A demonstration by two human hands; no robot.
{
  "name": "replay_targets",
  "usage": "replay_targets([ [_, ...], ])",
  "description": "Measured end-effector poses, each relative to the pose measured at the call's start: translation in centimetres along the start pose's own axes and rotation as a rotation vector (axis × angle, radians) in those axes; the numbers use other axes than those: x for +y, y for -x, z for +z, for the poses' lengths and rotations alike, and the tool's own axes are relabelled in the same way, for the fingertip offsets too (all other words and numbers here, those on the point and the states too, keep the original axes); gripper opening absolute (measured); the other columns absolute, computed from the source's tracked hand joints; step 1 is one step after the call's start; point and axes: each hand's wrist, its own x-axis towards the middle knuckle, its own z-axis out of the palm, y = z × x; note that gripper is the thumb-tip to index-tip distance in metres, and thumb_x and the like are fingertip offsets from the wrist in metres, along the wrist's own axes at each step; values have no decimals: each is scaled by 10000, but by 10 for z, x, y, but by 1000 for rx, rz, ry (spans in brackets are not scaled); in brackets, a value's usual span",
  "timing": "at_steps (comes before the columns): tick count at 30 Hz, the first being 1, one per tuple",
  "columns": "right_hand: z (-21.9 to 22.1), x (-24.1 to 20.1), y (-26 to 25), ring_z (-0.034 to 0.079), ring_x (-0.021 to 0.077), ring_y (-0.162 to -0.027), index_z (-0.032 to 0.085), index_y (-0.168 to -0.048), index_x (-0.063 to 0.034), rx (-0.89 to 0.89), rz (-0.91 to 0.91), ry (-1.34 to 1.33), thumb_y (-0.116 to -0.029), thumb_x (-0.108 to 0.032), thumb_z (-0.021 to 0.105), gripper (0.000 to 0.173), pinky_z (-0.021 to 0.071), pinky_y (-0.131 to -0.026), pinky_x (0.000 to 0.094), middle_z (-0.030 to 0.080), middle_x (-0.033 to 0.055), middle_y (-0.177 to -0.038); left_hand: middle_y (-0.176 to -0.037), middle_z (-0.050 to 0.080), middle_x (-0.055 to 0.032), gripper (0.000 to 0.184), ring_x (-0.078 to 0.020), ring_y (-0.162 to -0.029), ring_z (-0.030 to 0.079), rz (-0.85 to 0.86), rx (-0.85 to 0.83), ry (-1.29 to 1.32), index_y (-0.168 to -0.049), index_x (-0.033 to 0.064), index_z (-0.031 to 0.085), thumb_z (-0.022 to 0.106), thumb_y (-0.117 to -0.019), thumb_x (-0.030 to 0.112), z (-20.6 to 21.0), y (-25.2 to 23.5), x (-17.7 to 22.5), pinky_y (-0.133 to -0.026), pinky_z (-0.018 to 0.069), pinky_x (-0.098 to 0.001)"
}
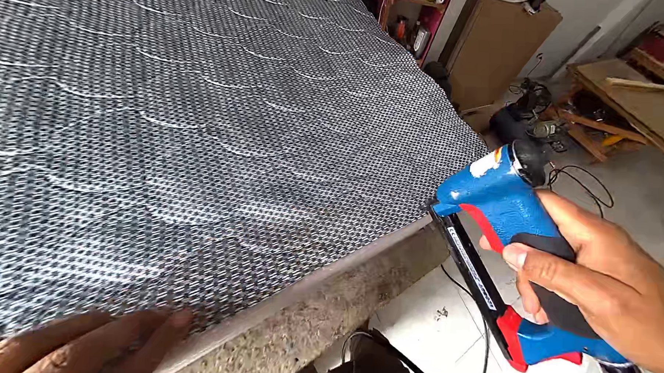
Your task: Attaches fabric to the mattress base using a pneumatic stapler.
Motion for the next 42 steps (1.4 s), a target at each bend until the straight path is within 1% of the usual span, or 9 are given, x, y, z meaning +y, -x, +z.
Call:
replay_targets([
  [6,61,-39,23,651,228,-488,579,-1248,-254,35,18,12,-947,-307,622,309,595,-433,366,695,72,-781,-1113,719,-195,282,-358,-944,682,108,-90,52,-1287,16,690,614,-1017,47,-16,47,-36,-825,549,-425],
  [9,93,-51,35,652,217,-497,574,-1261,-265,15,69,13,-947,-302,623,320,595,-440,358,694,61,-795,-1087,719,-200,263,-370,-915,680,159,-79,80,-1264,15,698,605,-1022,56,-13,50,-37,-758,553,-447],
  [13,124,-69,52,654,189,-507,569,-1268,-268,56,-20,41,-957,-329,622,322,601,-440,350,700,25,-828,-1075,706,-192,245,-361,-904,664,212,-67,47,-1237,7,691,558,-1033,41,-5,52,-37,-724,546,-446],
  [20,180,-96,69,661,153,-515,560,-1283,-290,18,-48,94,-965,-362,616,330,609,-450,335,675,-22,-754,-920,679,-123,246,-295,-790,627,306,237,-1,-1099,16,719,485,-1030,51,23,54,-42,-621,509,-399],
  [24,215,-111,72,657,138,-532,547,-1306,-303,-45,-44,88,-988,-361,602,327,604,-466,324,677,-26,-785,-948,686,-111,269,-287,-830,644,322,250,9,-1078,19,723,461,-1028,51,19,60,-44,-639,529,-392],
  [28,242,-135,83,661,173,-517,577,-1280,-278,-9,-65,64,-956,-325,622,331,605,-444,343,691,4,-792,-1006,698,-128,267,-314,-874,651,233,249,9,-1135,51,727,482,-1032,79,-9,115,-74,-680,528,-436],
  [33,283,-155,96,654,200,-503,564,-1289,-286,-36,1,60,-959,-312,606,333,598,-438,353,685,33,-774,-1098,699,-210,333,-409,-931,667,-7,22,-85,-1250,85,721,541,-983,4,-67,205,-118,-746,533,-524],
  [39,327,-183,112,663,233,-497,554,-1264,-262,-46,27,72,-967,-294,596,302,598,-430,372,694,69,-766,-913,673,-140,288,-307,-731,599,174,231,-70,-1124,25,735,468,-1018,43,-53,239,-132,-568,469,-421],
  [42,350,-201,122,660,225,-486,573,-1251,-264,-30,4,71,-953,-303,607,302,596,-426,371,689,65,-735,-884,652,-133,277,-291,-698,584,234,248,-100,-1081,9,718,450,-1022,47,-52,237,-133,-548,469,-408],
])
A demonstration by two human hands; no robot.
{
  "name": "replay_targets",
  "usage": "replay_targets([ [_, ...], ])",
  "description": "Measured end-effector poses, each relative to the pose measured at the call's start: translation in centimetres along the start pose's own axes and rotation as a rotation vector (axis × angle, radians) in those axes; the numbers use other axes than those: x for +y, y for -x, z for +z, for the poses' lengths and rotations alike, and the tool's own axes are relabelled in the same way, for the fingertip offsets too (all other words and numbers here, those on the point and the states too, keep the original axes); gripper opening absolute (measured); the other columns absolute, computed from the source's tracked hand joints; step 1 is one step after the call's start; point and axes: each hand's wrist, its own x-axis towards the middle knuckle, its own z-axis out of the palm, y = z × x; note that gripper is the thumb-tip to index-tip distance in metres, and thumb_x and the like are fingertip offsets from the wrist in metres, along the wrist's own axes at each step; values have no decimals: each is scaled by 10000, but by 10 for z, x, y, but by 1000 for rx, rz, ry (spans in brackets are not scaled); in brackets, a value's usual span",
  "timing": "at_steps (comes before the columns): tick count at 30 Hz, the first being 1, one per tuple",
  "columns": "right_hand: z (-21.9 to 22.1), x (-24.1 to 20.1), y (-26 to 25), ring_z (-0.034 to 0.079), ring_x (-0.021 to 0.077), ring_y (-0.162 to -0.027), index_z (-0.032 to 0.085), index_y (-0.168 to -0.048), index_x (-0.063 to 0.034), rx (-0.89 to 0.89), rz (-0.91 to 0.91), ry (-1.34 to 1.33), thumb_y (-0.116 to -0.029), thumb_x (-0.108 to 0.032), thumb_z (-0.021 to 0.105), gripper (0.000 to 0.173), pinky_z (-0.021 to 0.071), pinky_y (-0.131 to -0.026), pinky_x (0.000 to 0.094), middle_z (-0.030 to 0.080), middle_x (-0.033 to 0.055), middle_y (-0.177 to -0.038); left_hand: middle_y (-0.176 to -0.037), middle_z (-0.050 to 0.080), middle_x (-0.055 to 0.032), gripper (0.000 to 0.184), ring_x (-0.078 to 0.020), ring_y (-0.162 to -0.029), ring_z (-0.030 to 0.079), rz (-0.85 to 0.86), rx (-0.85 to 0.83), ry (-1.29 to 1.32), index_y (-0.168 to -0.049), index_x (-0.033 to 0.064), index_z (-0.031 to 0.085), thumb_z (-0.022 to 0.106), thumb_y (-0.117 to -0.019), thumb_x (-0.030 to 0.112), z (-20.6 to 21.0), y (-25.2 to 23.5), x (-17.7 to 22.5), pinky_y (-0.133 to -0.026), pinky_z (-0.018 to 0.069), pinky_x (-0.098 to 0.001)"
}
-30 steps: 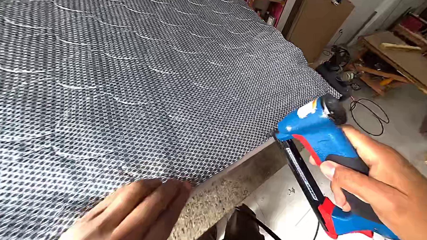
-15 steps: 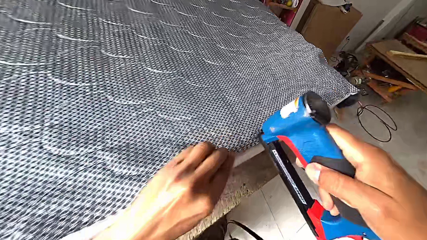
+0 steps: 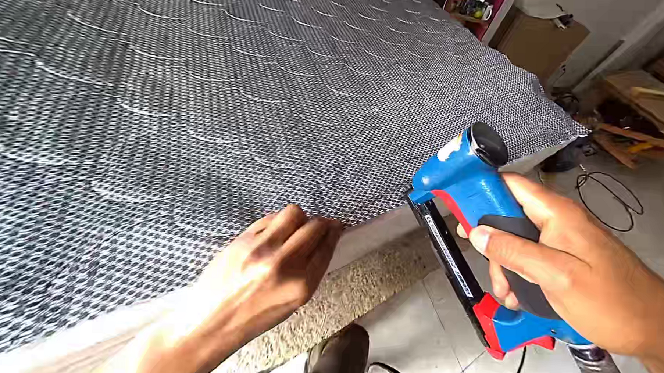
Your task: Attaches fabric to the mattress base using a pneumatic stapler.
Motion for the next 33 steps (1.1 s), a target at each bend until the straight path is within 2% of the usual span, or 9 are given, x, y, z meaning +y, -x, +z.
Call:
replay_targets([
  [6,43,-29,14,658,209,-501,564,-1274,-280,-52,-7,6,-958,-320,614,322,596,-445,352,677,54,-738,-968,675,-127,272,-286,-771,615,7,16,23,-1099,23,720,460,-1023,48,-20,20,-9,-594,500,-399],
  [9,66,-41,19,673,203,-517,565,-1261,-284,-61,-3,1,-959,-321,623,310,612,-462,355,693,39,-759,-1107,688,-142,304,-346,-902,650,-153,-72,-10,-1215,112,718,484,-1026,74,-71,77,-29,-687,509,-480],
  [11,79,-49,24,672,196,-529,558,-1284,-306,-75,18,24,-964,-333,627,329,608,-467,350,701,26,-808,-1175,677,-220,359,-441,-995,643,-297,-238,-12,-1293,105,698,515,-1000,9,-120,117,-44,-783,508,-575],
  [13,91,-59,32,659,205,-510,573,-1292,-304,-53,-17,0,-952,-342,632,347,599,-442,363,695,37,-801,-1130,676,-266,336,-489,-998,642,-406,-351,-8,-1264,52,706,551,-975,-23,-159,148,-53,-811,515,-614],
  [15,107,-70,39,657,215,-505,586,-1282,-292,-43,-42,-15,-948,-333,636,341,599,-439,369,693,43,-788,-1012,701,-233,264,-427,-891,655,-425,-350,25,-1194,18,736,561,-997,11,-175,175,-57,-745,530,-538],
  [19,142,-89,46,655,216,-499,569,-1293,-303,-41,-7,23,-941,-339,628,359,593,-433,366,712,39,-834,-998,707,-165,255,-337,-811,642,-281,-293,44,-1235,63,718,561,-1033,65,-171,214,-67,-635,510,-436],
  [23,175,-110,57,659,219,-506,580,-1278,-286,-38,-25,-13,-937,-331,641,349,603,-445,371,708,49,-832,-1014,699,-166,267,-336,-800,641,-185,-274,68,-1260,44,688,544,-1035,51,-175,232,-78,-590,504,-417],
  [31,236,-150,74,661,150,-527,554,-1313,-305,-88,-99,100,-966,-385,629,364,604,-453,352,690,-22,-796,-931,660,-82,286,-241,-755,579,-140,-20,107,-1202,84,720,501,-1021,49,-166,271,-93,-583,454,-349],
  [33,246,-160,77,663,126,-542,542,-1317,-275,-101,-140,153,-971,-378,617,369,604,-461,348,684,-38,-804,-947,675,-70,270,-228,-810,617,-133,42,128,-1187,99,723,512,-1022,64,-162,279,-96,-634,502,-338],
])
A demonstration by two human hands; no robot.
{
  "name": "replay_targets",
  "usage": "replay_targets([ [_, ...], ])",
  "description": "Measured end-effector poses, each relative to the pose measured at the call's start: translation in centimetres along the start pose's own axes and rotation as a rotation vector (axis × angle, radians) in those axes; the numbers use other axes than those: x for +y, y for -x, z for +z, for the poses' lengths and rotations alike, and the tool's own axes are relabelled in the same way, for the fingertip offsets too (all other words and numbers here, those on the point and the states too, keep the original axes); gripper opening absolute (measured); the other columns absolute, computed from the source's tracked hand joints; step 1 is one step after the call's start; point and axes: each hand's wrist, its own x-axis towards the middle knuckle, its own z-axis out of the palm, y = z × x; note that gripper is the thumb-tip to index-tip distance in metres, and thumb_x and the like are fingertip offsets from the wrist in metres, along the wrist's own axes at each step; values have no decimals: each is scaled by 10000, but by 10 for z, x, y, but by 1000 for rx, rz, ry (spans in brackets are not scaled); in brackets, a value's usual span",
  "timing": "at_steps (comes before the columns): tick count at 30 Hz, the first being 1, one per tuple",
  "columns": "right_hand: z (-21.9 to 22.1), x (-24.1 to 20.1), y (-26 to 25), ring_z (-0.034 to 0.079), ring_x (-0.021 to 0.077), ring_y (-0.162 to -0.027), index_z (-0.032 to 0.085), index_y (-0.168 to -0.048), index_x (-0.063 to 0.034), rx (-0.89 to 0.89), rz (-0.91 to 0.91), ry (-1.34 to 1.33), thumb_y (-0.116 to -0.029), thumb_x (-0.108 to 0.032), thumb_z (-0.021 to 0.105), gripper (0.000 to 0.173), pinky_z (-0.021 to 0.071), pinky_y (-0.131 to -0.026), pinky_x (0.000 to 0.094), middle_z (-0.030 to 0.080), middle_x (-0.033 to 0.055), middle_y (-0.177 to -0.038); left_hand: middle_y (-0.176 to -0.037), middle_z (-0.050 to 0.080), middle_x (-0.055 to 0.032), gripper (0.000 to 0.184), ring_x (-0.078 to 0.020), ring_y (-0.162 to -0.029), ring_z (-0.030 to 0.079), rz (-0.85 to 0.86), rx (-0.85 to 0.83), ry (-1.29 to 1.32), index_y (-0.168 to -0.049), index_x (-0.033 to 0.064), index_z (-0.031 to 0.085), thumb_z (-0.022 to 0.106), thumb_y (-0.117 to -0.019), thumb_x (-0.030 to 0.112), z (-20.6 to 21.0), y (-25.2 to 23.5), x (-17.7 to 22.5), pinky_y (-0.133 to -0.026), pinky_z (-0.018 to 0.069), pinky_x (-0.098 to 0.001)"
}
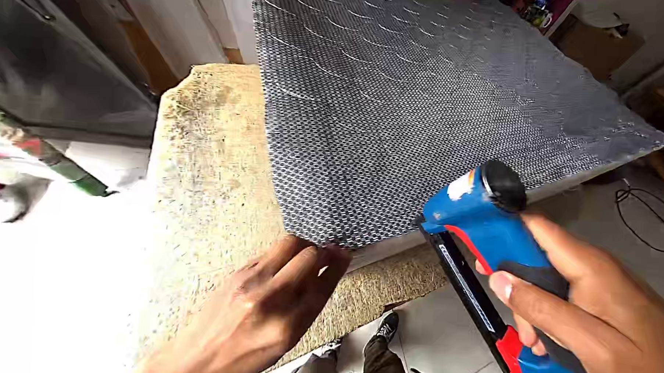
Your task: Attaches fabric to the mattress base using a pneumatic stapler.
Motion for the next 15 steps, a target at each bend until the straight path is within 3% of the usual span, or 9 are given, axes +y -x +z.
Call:
replay_targets([
  [3,10,-21,0,695,137,-620,514,-1374,-182,-74,-39,0,-999,-318,622,413,635,-528,371,722,-2,-942,-973,682,-85,273,-237,-846,634,2,63,51,-1217,88,711,522,-1022,58,5,9,-3,-675,527,-347],
  [8,23,-49,-4,712,138,-711,508,-1387,-81,-157,-104,108,-1017,-314,611,450,636,-600,376,714,45,-954,-904,700,-71,150,-201,-790,639,-49,164,51,-1087,86,701,575,-1007,91,12,24,-8,-658,512,-306],
  [12,30,-48,-14,707,135,-791,541,-1347,-75,-202,-194,164,-1009,-298,607,411,611,-655,352,703,58,-960,-829,680,-5,143,-134,-769,630,-123,139,144,-973,139,732,591,-979,161,0,18,-12,-640,505,-266],
  [13,22,-40,-12,710,141,-808,550,-1348,-70,-185,-211,155,-1002,-299,620,421,617,-670,364,709,62,-975,-844,683,29,142,-104,-807,635,-138,109,177,-945,170,733,598,-958,210,-9,11,-17,-667,515,-260],
  [15,-10,-15,0,727,168,-798,559,-1358,-58,-121,-186,69,-986,-284,655,446,641,-674,413,727,75,-996,-975,710,51,191,-108,-1000,649,-110,41,205,-998,196,737,601,-927,309,-31,-12,-28,-844,542,-313],
])
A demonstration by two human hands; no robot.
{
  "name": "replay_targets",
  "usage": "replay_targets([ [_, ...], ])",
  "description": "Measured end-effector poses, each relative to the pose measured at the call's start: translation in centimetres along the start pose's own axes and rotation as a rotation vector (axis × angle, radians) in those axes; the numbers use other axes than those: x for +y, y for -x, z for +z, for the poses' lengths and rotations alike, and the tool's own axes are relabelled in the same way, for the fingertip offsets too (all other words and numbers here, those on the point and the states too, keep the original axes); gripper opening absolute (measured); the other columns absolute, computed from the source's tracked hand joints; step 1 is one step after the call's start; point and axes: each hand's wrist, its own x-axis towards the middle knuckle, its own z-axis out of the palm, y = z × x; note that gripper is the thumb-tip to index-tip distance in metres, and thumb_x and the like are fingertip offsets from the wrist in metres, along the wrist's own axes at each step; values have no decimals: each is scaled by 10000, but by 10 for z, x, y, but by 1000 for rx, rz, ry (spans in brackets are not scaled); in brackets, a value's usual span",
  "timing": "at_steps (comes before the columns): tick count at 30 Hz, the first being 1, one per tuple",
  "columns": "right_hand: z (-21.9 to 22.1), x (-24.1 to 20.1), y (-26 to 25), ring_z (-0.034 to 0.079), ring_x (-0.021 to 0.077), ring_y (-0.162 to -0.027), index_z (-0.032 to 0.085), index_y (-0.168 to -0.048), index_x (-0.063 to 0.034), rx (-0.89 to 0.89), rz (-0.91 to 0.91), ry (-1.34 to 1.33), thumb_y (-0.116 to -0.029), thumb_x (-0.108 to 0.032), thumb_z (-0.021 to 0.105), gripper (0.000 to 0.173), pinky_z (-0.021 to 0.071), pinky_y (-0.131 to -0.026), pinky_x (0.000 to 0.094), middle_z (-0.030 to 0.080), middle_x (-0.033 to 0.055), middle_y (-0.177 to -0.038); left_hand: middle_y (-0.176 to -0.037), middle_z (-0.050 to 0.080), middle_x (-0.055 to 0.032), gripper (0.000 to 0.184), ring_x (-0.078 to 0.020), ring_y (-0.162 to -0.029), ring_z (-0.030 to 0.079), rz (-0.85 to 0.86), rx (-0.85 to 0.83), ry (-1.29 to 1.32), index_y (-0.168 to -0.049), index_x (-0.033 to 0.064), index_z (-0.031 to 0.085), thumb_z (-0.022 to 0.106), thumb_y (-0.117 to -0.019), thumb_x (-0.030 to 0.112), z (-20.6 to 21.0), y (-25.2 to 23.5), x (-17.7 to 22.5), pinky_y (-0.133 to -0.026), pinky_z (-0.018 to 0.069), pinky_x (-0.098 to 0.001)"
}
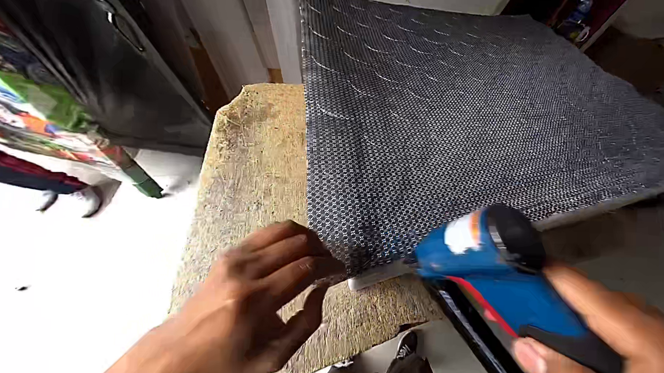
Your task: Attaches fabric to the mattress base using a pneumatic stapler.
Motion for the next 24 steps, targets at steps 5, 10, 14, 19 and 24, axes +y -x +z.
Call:
replay_targets([
  [5,-102,88,67,724,201,-676,577,-1319,-188,329,201,-222,-947,-239,676,388,638,-605,373,736,74,-866,-1602,442,-133,772,-363,-1522,337,360,-547,-7,-1545,72,445,356,-1035,644,61,-117,11,-1217,309,-578],
  [10,-200,206,125,636,203,-477,600,-1248,-264,697,392,-24,-905,-363,667,363,577,-424,357,679,57,-734,-1718,113,-182,914,-293,-1597,115,368,-876,206,-1650,36,80,253,-1027,681,231,-259,46,-1276,97,-579],
  [14,-294,304,163,654,213,-480,607,-1146,-176,785,536,50,-935,-330,662,267,587,-435,355,673,70,-673,-1730,143,-82,857,-214,-1601,85,341,-925,222,-1661,101,126,191,-1028,674,384,-415,104,-1286,26,-542],
  [19,-426,424,146,660,211,-514,582,-1192,-149,720,562,75,-996,-283,600,238,590,-437,360,702,73,-792,-1673,336,9,611,-192,-1566,245,351,-801,233,-1617,184,349,168,-1105,463,563,-593,172,-1271,95,-567],
  [24,-539,505,72,650,223,-497,554,-1176,-71,410,675,145,-1056,-261,584,227,590,-455,381,680,110,-759,-1651,368,36,500,-266,-1566,231,299,-714,105,-1550,298,468,251,-1105,375,664,-687,204,-1219,147,-663],
])
